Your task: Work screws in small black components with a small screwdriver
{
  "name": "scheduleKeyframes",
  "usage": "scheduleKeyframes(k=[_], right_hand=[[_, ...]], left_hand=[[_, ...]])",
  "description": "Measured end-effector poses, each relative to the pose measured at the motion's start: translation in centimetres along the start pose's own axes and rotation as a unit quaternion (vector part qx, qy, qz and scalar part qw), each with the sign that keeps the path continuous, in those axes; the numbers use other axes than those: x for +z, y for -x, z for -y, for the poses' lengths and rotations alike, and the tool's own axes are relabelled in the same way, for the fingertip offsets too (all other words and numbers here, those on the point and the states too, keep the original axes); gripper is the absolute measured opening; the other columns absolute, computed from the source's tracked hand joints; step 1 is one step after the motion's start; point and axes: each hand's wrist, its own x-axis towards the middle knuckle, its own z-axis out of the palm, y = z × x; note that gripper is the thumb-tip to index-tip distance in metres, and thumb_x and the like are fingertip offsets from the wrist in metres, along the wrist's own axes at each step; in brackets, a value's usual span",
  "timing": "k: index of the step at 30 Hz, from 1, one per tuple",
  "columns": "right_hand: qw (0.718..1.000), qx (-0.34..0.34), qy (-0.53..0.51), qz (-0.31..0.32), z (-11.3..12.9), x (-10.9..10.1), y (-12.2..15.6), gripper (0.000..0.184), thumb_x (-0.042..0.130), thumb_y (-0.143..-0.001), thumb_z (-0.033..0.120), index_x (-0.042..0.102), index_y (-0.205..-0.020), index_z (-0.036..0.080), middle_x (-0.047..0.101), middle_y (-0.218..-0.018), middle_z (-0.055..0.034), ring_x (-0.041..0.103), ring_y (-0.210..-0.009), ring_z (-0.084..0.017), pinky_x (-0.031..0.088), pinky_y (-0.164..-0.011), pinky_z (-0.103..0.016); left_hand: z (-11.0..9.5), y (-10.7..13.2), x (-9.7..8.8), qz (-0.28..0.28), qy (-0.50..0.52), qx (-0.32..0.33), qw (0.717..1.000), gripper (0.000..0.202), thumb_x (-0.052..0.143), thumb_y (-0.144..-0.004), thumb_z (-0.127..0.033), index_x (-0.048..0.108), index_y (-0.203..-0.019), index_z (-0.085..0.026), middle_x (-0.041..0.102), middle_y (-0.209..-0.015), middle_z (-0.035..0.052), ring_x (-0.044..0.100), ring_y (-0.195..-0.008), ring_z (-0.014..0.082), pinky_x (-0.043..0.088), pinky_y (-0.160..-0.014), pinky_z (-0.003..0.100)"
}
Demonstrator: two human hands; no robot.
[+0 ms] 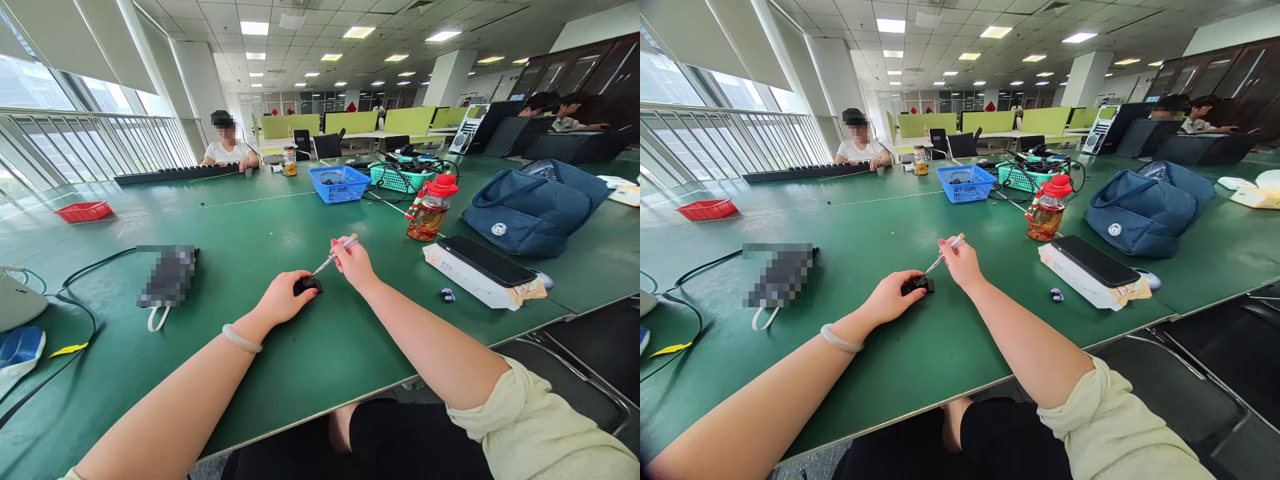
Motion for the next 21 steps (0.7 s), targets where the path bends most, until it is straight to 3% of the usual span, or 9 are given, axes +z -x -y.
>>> scheduleKeyframes(k=[9,15,21], right_hand=[[0.999,0.008,-0.043,-0.015,0.81,0.47,0.34,0.052,0.065,-0.071,0.071,0.048,-0.063,0.022,0.039,-0.047,0.0067,0.036,-0.041,-0.008,0.03,-0.04,-0.024],[1.0,-0.003,0.006,-0.004,0.32,0.35,0.29,0.051,0.062,-0.075,0.07,0.049,-0.064,0.023,0.042,-0.045,0.0066,0.038,-0.04,-0.009,0.032,-0.04,-0.023],[0.996,-0.015,0.08,-0.033,0.11,0.14,0.09,0.056,0.065,-0.075,0.066,0.035,-0.053,0.023,0.041,-0.038,0.0066,0.038,-0.036,-0.009,0.031,-0.039,-0.023]], left_hand=[[0.31,0.03,0.15,0.0,-0.003,-0.006,1.0,0.038,0.058,-0.085,-0.031,0.062,-0.121,-0.022,0.07,-0.114,0.0068,0.063,-0.106,0.0254,0.05,-0.096,0.04],[0.17,0.02,0.07,0.001,0.01,-0.019,1.0,0.039,0.06,-0.084,-0.03,0.061,-0.122,-0.023,0.071,-0.115,0.0059,0.063,-0.109,0.0252,0.05,-0.098,0.041],[0.24,-0.04,0.05,0.003,0.01,-0.016,1.0,0.033,0.06,-0.083,-0.029,0.063,-0.116,-0.024,0.072,-0.113,0.0047,0.064,-0.107,0.0251,0.051,-0.096,0.041]])
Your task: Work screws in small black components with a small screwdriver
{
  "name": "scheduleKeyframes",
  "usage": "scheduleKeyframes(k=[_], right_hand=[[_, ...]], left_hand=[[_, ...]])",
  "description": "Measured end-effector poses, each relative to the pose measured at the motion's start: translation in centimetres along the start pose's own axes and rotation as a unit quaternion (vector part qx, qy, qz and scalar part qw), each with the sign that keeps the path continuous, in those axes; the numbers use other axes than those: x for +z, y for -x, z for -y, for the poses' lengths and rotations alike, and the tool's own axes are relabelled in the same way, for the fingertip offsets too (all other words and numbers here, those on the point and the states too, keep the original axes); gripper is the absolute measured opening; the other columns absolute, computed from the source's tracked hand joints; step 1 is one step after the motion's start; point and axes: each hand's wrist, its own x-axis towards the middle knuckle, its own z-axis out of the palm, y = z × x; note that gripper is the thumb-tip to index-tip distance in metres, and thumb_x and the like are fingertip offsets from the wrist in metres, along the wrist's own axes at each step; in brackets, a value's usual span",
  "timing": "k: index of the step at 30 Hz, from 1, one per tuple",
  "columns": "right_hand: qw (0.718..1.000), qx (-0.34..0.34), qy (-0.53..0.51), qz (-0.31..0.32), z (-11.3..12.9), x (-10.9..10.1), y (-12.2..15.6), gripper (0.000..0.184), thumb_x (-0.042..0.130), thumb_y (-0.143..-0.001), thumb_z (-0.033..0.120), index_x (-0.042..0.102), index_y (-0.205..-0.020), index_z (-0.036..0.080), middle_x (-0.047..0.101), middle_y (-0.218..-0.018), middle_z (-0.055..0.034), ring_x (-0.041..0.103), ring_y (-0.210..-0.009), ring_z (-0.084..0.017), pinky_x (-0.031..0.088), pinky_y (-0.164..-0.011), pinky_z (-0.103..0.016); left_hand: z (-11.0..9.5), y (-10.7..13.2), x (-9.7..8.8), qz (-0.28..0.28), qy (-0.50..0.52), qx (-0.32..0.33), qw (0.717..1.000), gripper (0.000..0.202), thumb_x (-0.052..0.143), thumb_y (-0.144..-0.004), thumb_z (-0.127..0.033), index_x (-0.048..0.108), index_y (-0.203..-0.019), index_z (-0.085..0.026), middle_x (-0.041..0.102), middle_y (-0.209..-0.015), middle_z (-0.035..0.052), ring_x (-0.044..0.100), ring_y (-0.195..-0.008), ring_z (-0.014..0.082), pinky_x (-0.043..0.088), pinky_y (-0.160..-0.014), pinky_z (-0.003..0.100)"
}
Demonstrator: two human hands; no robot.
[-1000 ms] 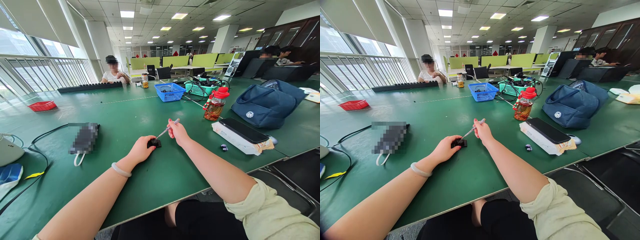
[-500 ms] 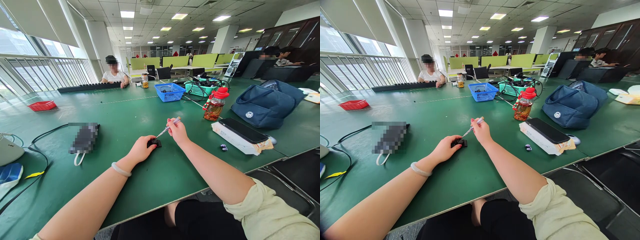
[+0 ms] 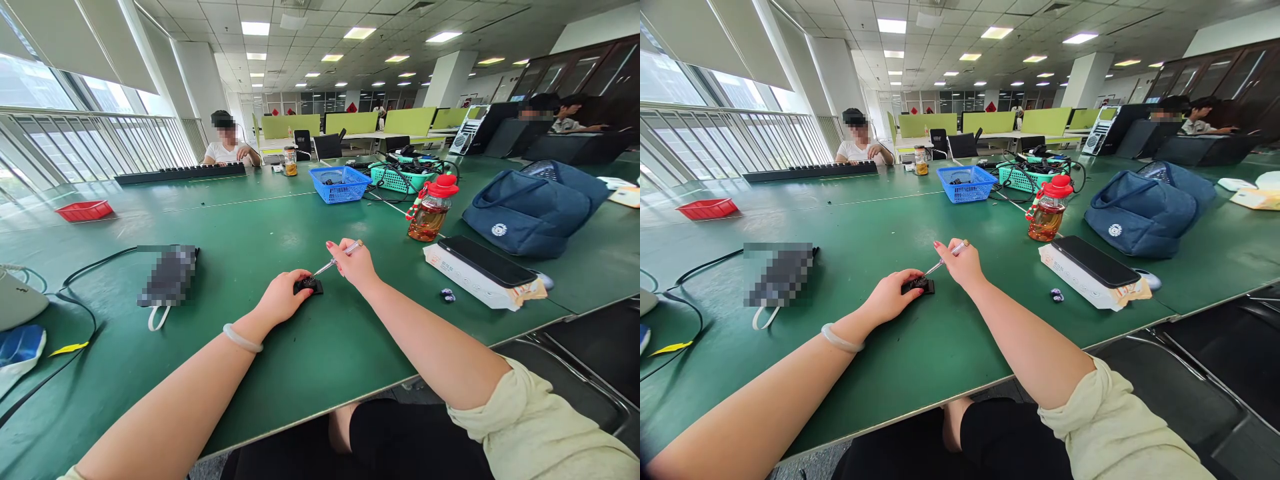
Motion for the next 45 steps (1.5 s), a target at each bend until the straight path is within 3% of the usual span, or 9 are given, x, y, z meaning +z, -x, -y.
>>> scheduleKeyframes(k=[5,11,16,22,30,39,45], right_hand=[[1.0,-0.001,0.011,-0.018,0.0,0.1,0.1,0.055,0.058,-0.081,0.065,0.035,-0.054,0.023,0.042,-0.04,0.0059,0.039,-0.039,-0.009,0.032,-0.043,-0.024],[0.982,-0.125,0.14,0.033,0.9,0.3,1.0,0.05,0.056,-0.085,0.057,0.038,-0.054,0.022,0.037,-0.045,0.0052,0.035,-0.046,-0.011,0.029,-0.049,-0.025],[0.983,-0.141,0.113,-0.003,1.1,0.4,1.3,0.047,0.052,-0.088,0.053,0.038,-0.055,0.022,0.039,-0.048,0.0043,0.036,-0.049,-0.011,0.031,-0.052,-0.026],[0.995,-0.089,0.031,-0.011,0.5,0.2,0.9,0.045,0.054,-0.087,0.05,0.04,-0.054,0.022,0.042,-0.049,0.0037,0.038,-0.048,-0.012,0.032,-0.049,-0.025],[0.998,-0.054,-0.007,0.003,0.3,0.4,0.7,0.045,0.057,-0.086,0.049,0.041,-0.054,0.022,0.042,-0.048,0.0048,0.037,-0.044,-0.009,0.03,-0.043,-0.024],[0.98,0.14,-0.143,0.009,-1.0,0.2,-0.6,0.046,0.068,-0.082,0.042,0.035,-0.056,0.022,0.035,-0.04,0.009,0.032,-0.032,-0.005,0.023,-0.035,-0.021],[0.977,0.149,-0.153,0.022,-1.6,0.0,-0.7,0.045,0.069,-0.082,0.041,0.037,-0.057,0.021,0.037,-0.04,0.0087,0.034,-0.032,-0.005,0.025,-0.034,-0.019]], left_hand=[[-0.1,0.0,-0.1,0.002,0.004,-0.006,1.0,0.033,0.061,-0.083,-0.029,0.063,-0.115,-0.024,0.072,-0.113,0.0043,0.064,-0.106,0.0254,0.051,-0.096,0.042],[-0.2,0.1,-0.2,0.011,0.034,-0.024,0.999,0.03,0.065,-0.08,-0.027,0.065,-0.11,-0.025,0.073,-0.112,0.0032,0.066,-0.106,0.0241,0.051,-0.098,0.039],[-0.1,0.1,-0.1,0.007,0.032,-0.021,0.999,0.033,0.065,-0.08,-0.027,0.064,-0.113,-0.025,0.073,-0.113,0.0035,0.065,-0.107,0.0248,0.05,-0.099,0.04],[-0.3,0.3,-0.2,-0.002,-0.001,-0.016,1.0,0.039,0.065,-0.081,-0.028,0.061,-0.119,-0.024,0.073,-0.11,0.0042,0.059,-0.115,0.0264,0.049,-0.1,0.041],[0.4,0.2,0.0,-0.041,-0.058,-0.016,0.997,0.03,0.07,-0.077,-0.038,0.07,-0.103,-0.022,0.07,-0.113,0.008,0.049,-0.125,0.0323,0.043,-0.106,0.047],[0.7,0.0,0.0,-0.034,-0.042,-0.029,0.998,0.031,0.072,-0.076,-0.036,0.071,-0.103,-0.022,0.071,-0.113,0.0066,0.048,-0.125,0.0301,0.043,-0.107,0.045],[0.9,0.1,0.1,-0.03,-0.062,-0.027,0.997,0.031,0.071,-0.077,-0.039,0.071,-0.104,-0.023,0.071,-0.113,0.0052,0.048,-0.125,0.0304,0.042,-0.108,0.044]])
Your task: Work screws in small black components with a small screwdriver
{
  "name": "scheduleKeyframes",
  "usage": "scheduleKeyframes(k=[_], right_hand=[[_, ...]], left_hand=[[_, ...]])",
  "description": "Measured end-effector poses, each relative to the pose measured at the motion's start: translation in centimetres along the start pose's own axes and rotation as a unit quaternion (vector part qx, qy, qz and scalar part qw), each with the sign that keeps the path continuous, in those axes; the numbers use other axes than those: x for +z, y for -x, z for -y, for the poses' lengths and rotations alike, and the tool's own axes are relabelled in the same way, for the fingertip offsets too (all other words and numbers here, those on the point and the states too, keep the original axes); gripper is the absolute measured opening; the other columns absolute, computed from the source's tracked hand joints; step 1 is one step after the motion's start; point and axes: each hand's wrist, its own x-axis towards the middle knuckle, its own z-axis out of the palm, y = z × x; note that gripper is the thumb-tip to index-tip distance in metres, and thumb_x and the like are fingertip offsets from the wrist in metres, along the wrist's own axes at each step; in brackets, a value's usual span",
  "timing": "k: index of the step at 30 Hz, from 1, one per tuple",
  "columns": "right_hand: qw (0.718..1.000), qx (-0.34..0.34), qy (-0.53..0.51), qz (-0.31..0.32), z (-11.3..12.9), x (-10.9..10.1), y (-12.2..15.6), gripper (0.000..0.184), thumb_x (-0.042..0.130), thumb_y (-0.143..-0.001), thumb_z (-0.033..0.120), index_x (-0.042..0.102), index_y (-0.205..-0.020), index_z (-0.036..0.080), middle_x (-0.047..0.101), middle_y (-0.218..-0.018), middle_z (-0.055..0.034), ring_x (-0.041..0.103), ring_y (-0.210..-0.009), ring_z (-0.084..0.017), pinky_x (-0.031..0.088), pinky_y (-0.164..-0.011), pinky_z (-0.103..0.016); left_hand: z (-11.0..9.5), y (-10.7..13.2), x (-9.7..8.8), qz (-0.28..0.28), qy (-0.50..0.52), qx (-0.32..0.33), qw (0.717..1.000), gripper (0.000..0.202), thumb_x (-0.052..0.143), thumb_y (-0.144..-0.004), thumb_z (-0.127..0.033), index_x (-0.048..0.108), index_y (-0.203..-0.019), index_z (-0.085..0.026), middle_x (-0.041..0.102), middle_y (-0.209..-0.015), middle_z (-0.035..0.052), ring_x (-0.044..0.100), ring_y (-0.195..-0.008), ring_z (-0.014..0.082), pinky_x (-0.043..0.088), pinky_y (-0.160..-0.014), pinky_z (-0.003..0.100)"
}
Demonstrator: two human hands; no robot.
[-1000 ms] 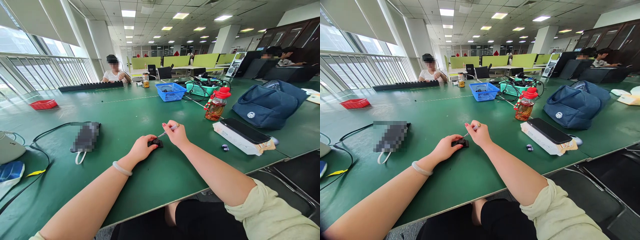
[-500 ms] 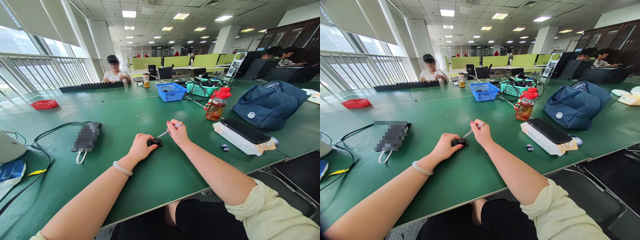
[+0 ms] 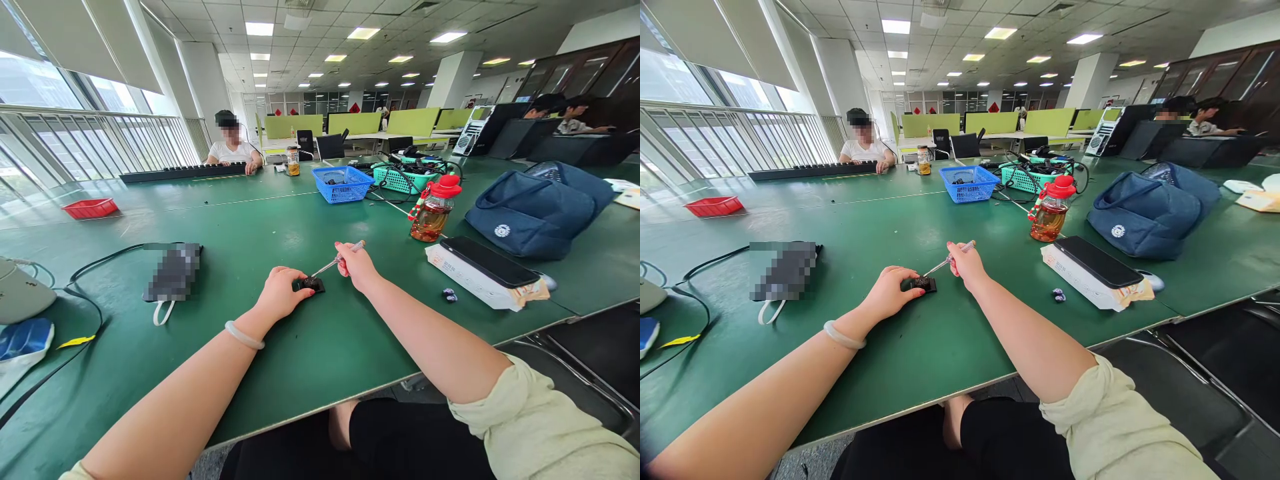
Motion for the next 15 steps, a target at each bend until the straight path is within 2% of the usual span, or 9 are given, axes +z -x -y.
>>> scheduleKeyframes(k=[5,9,15], right_hand=[[1.0,-0.023,-0.006,-0.003,-0.2,0.2,0.1,0.046,0.066,-0.083,0.047,0.038,-0.057,0.021,0.036,-0.039,0.0085,0.033,-0.032,-0.004,0.024,-0.034,-0.018],[0.999,-0.011,-0.014,0.031,-0.6,0.0,0.0,0.048,0.064,-0.082,0.053,0.039,-0.057,0.021,0.035,-0.037,0.0088,0.029,-0.03,-0.004,0.021,-0.033,-0.019],[0.998,-0.009,-0.007,0.069,-0.4,0.1,0.3,0.049,0.064,-0.081,0.056,0.039,-0.057,0.021,0.036,-0.037,0.0084,0.03,-0.03,-0.004,0.021,-0.032,-0.02]], left_hand=[[-0.1,0.5,-0.1,-0.006,-0.029,0.024,0.999,0.032,0.068,-0.08,-0.04,0.071,-0.106,-0.023,0.07,-0.117,0.0044,0.048,-0.125,0.031,0.04,-0.11,0.046],[0.0,1.2,-0.4,-0.011,-0.061,0.048,0.997,0.033,0.064,-0.082,-0.041,0.071,-0.11,-0.023,0.068,-0.122,0.0046,0.047,-0.126,0.0312,0.039,-0.111,0.047],[0.0,1.9,-1.3,0.023,-0.098,0.052,0.994,0.04,0.061,-0.083,-0.043,0.067,-0.118,-0.024,0.062,-0.132,0.0053,0.043,-0.131,0.0324,0.036,-0.113,0.047]])
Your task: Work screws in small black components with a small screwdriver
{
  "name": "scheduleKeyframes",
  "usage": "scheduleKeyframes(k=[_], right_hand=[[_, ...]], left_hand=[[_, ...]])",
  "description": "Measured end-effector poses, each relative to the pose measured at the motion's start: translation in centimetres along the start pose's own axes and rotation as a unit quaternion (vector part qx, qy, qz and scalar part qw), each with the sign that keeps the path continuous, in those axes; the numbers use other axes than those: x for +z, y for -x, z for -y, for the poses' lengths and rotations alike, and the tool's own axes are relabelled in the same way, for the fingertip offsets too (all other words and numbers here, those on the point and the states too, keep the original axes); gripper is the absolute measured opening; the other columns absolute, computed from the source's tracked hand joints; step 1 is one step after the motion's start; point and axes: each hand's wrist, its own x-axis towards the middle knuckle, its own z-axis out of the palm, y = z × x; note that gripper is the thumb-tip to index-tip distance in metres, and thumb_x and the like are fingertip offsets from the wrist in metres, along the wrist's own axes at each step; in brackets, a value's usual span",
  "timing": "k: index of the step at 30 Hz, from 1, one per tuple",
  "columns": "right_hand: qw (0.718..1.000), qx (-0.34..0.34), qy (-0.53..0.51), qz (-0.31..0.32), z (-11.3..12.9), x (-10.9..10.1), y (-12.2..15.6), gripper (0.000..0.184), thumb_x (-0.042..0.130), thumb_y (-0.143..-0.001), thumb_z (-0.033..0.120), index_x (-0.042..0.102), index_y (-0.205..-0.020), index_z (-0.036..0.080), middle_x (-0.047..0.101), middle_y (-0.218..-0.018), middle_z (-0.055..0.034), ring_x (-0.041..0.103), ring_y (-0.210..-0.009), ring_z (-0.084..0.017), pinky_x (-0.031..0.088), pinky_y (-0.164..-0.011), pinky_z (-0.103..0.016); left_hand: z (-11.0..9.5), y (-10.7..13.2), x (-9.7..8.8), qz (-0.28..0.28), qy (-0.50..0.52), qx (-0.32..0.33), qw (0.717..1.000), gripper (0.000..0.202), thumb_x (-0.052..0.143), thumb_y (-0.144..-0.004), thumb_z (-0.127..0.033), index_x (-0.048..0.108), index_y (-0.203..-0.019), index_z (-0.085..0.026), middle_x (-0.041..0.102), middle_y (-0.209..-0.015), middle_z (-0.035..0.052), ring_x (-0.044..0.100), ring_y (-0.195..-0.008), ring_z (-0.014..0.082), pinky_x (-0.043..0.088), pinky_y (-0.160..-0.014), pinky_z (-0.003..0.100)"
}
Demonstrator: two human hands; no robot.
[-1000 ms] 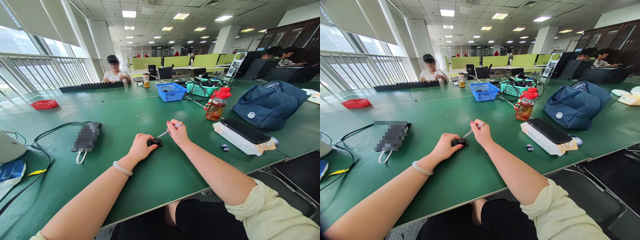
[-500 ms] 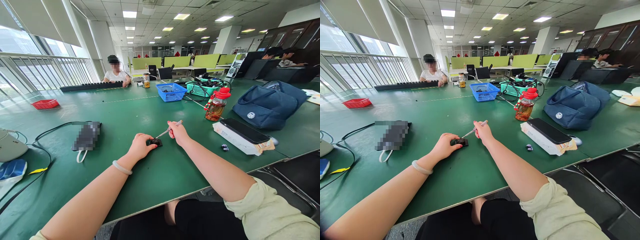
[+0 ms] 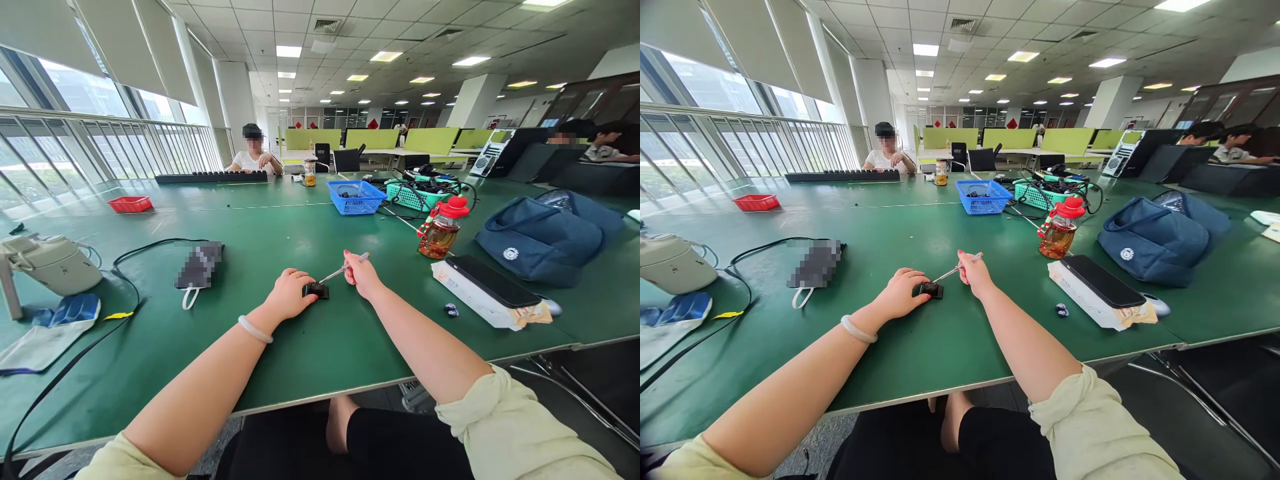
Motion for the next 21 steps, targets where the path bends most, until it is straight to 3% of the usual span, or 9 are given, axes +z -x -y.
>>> scheduleKeyframes(k=[13,17,21], right_hand=[[0.999,0.008,0.042,0.012,0.2,0.3,0.9,0.05,0.063,-0.084,0.056,0.038,-0.057,0.021,0.038,-0.038,0.0075,0.031,-0.032,-0.004,0.024,-0.033,-0.02],[0.998,0.037,0.056,0.0,0.3,0.4,0.8,0.05,0.061,-0.086,0.056,0.036,-0.058,0.022,0.037,-0.038,0.0078,0.031,-0.031,-0.004,0.024,-0.032,-0.019],[0.992,0.095,0.079,-0.013,1.0,0.3,0.4,0.053,0.056,-0.087,0.061,0.033,-0.058,0.023,0.034,-0.037,0.0082,0.031,-0.029,-0.005,0.024,-0.029,-0.019]], left_hand=[[-0.2,0.9,-0.7,0.038,-0.027,-0.033,0.998,0.046,0.062,-0.083,-0.047,0.061,-0.125,-0.028,0.052,-0.143,0.0059,0.034,-0.138,0.0329,0.035,-0.113,0.048],[-0.5,1.0,-0.5,0.047,-0.029,-0.047,0.997,0.047,0.063,-0.082,-0.047,0.059,-0.125,-0.029,0.051,-0.144,0.0051,0.036,-0.137,0.0314,0.037,-0.111,0.046],[-0.7,1.3,-0.3,0.057,-0.035,-0.068,0.995,0.048,0.061,-0.084,-0.051,0.055,-0.129,-0.033,0.047,-0.147,0.0044,0.032,-0.139,0.0341,0.038,-0.108,0.052]])
